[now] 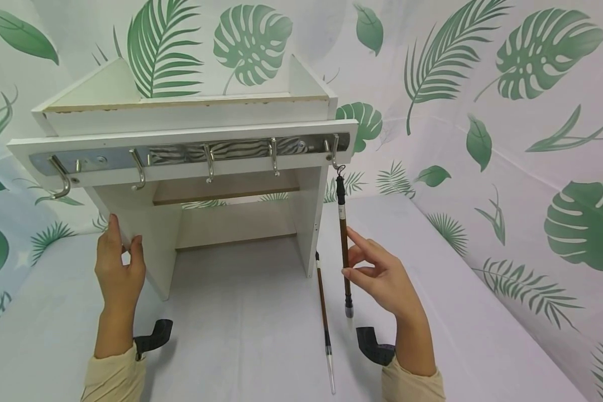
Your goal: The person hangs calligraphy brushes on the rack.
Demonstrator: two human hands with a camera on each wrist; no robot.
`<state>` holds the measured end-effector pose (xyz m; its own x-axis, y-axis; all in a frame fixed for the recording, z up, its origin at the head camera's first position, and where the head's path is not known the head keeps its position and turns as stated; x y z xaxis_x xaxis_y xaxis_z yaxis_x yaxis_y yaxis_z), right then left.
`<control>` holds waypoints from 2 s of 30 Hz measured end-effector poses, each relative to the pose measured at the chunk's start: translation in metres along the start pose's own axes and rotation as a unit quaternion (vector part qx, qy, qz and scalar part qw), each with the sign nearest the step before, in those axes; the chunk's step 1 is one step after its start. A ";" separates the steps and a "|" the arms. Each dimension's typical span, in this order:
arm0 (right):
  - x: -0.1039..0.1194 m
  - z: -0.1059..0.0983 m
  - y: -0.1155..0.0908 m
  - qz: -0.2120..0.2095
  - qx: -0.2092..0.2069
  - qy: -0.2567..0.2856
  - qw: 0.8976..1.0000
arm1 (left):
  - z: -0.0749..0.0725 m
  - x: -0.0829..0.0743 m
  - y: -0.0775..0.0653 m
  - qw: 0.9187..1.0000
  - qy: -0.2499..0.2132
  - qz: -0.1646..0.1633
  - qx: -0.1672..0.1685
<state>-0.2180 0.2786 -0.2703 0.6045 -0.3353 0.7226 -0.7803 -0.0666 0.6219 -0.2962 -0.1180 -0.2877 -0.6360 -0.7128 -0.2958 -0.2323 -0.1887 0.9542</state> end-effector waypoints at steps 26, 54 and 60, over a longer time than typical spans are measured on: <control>0.000 0.004 0.002 0.008 0.002 -0.009 1.000 | -0.001 0.001 0.001 1.000 -0.011 0.000 -0.003; -0.011 0.006 0.004 0.033 0.001 -0.029 0.999 | 0.002 0.006 0.001 1.000 -0.008 -0.020 0.002; -0.015 0.007 0.003 0.042 0.003 -0.027 0.999 | 0.002 0.009 0.002 0.999 -0.027 -0.039 0.001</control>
<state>-0.2307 0.2772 -0.2815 0.5269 -0.3904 0.7549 -0.8290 -0.0406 0.5577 -0.3037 -0.1239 -0.2884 -0.6548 -0.6580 -0.3718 -0.2842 -0.2414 0.9279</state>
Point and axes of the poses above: each hand's wrist, its own y-axis towards the middle knuckle, its own z-axis out of the palm, x = y × z, the point moved 10 cm from there along y, towards the middle knuckle, and after that the axes turned 5 degrees about -x, right-handed, at the moved point
